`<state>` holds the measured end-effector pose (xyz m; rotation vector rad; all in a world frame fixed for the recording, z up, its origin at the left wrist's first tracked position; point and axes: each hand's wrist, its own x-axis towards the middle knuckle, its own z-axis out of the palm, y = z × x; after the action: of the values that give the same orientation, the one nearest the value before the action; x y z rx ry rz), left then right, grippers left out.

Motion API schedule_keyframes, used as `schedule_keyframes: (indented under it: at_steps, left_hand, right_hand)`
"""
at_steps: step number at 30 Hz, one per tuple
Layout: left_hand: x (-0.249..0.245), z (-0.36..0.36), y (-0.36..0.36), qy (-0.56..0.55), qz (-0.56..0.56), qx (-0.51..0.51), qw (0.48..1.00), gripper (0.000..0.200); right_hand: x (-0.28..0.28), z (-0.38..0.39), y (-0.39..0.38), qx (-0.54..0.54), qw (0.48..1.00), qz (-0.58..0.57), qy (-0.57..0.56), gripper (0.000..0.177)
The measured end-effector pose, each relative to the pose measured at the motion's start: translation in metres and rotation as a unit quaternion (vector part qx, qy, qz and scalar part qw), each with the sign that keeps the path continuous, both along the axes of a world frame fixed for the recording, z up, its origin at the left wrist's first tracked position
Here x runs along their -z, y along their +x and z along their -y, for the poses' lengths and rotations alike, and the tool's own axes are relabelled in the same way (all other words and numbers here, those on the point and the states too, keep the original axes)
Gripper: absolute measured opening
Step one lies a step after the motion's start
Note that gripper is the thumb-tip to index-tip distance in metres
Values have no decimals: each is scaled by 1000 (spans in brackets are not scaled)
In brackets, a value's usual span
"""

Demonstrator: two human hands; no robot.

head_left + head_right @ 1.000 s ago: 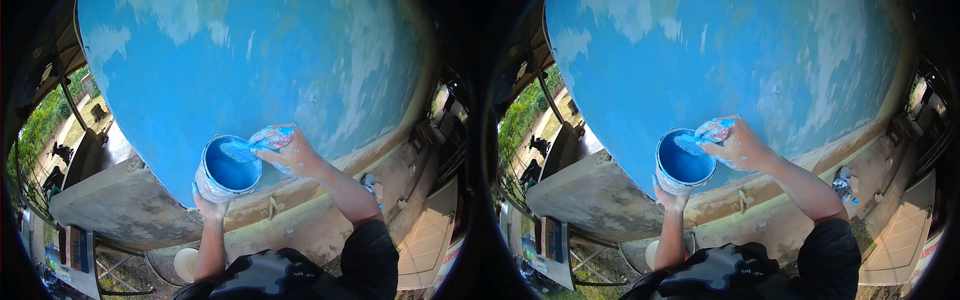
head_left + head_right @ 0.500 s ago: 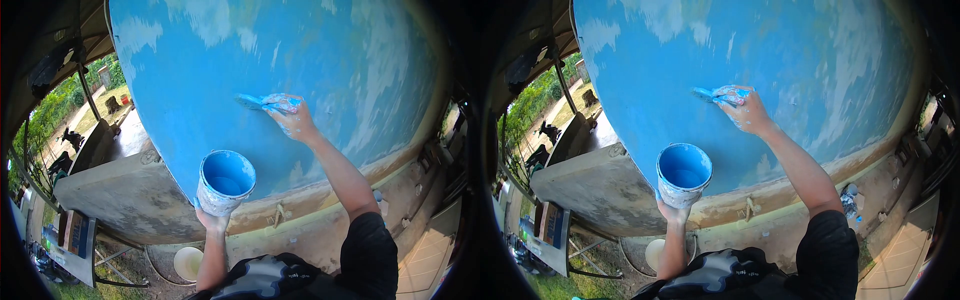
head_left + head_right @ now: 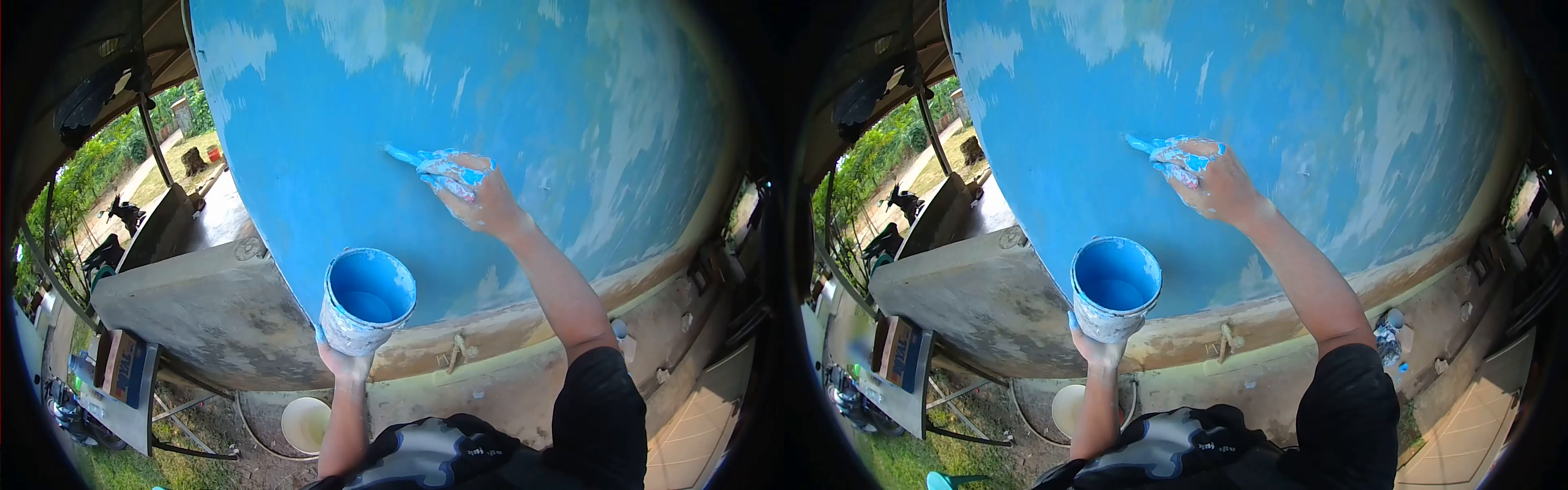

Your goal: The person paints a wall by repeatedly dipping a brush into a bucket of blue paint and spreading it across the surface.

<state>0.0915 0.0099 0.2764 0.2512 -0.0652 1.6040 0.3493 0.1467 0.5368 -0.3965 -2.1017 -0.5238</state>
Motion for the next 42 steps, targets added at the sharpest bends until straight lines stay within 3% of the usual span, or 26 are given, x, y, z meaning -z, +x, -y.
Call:
schedule_keyframes:
  at_steps: [1, 3, 7, 10, 12, 16, 18, 22, 24, 25, 26, 27, 29, 30, 31, 32, 33, 34, 35, 37, 42]
  left_hand:
    - [0, 1, 1, -2, 0, 0, 1000, 79]
    - [2, 2, 0, -17, 10, -2, 1000, 79]
    - [27, 0, -11, -6, 35, -19, 999, 79]
    - [26, 7, -16, -22, 36, -27, 999, 81]
    - [10, 16, -11, -25, 24, -28, 999, 79]
    - [5, 16, -5, -13, 7, -37, 999, 78]
    - [6, 15, -4, -8, 5, -32, 999, 77]
    - [1, 8, -6, -18, 10, -34, 999, 77]
    - [-9, 3, -8, 1, 0, -50, 999, 75]
    - [-14, 2, -9, 16, -13, -60, 998, 73]
    - [-17, -1, -10, 12, 2, -79, 997, 66]
    - [-21, -4, -11, 8, 3, -87, 996, 66]
    - [-29, -12, -10, 19, -19, -87, 996, 66]
    - [-32, -16, -6, 23, -26, -81, 996, 64]
    - [-22, -21, -3, 23, -26, -82, 996, 64]
    - [-5, -30, -2, 12, -68, -111, 991, 64]
    - [5, -34, 2, 0, -111, -137, 984, 63]
    - [-3, -30, 11, 14, -74, -101, 992, 63]
    - [-9, -20, 23, 82, -16, -32, 996, 64]
    - [-8, -15, 40, 32, -153, -82, 984, 66]
    - [9, -28, 75, 18, -65, 24, 997, 68]
  right_hand:
    - [7, -1, 0, 0, 1000, 0, -2, 25]
    - [38, -4, -1, 109, 981, 63, 150, 25]
    - [102, 12, -3, 120, 955, 188, 197, 23]
    - [109, 20, -10, 70, 957, 255, 118, 27]
    - [94, 16, -13, 27, 968, 181, -170, 23]
    - [27, 8, -9, 86, 970, 130, -185, 20]
    - [7, 17, -10, 58, 994, 64, 63, 18]
    - [-4, 33, -6, 42, 993, 33, 101, 17]
    - [-22, 61, -4, -60, 994, 18, -94, 17]
    - [-25, 70, -4, -69, 993, 20, -96, 17]
    - [-26, 78, -4, -154, 952, -4, -266, 19]
    - [-23, 84, -6, -231, 874, -26, -427, 22]
    - [-4, 93, -16, -244, 866, 3, -436, 18]
    - [14, 91, -23, -206, 935, 65, -280, 16]
    - [30, 89, -30, -159, 973, 122, -113, 16]
    - [43, 89, -37, -158, 973, 122, -113, 16]
    - [56, 89, -43, -90, 964, 159, -194, 21]
    - [65, 92, -48, -19, 942, 193, -274, 27]
    - [70, 96, -52, -13, 942, 189, -277, 27]
    - [77, 102, -55, 16, 933, 121, -338, 28]
    - [106, 101, -30, -11, 930, 103, -351, 22]
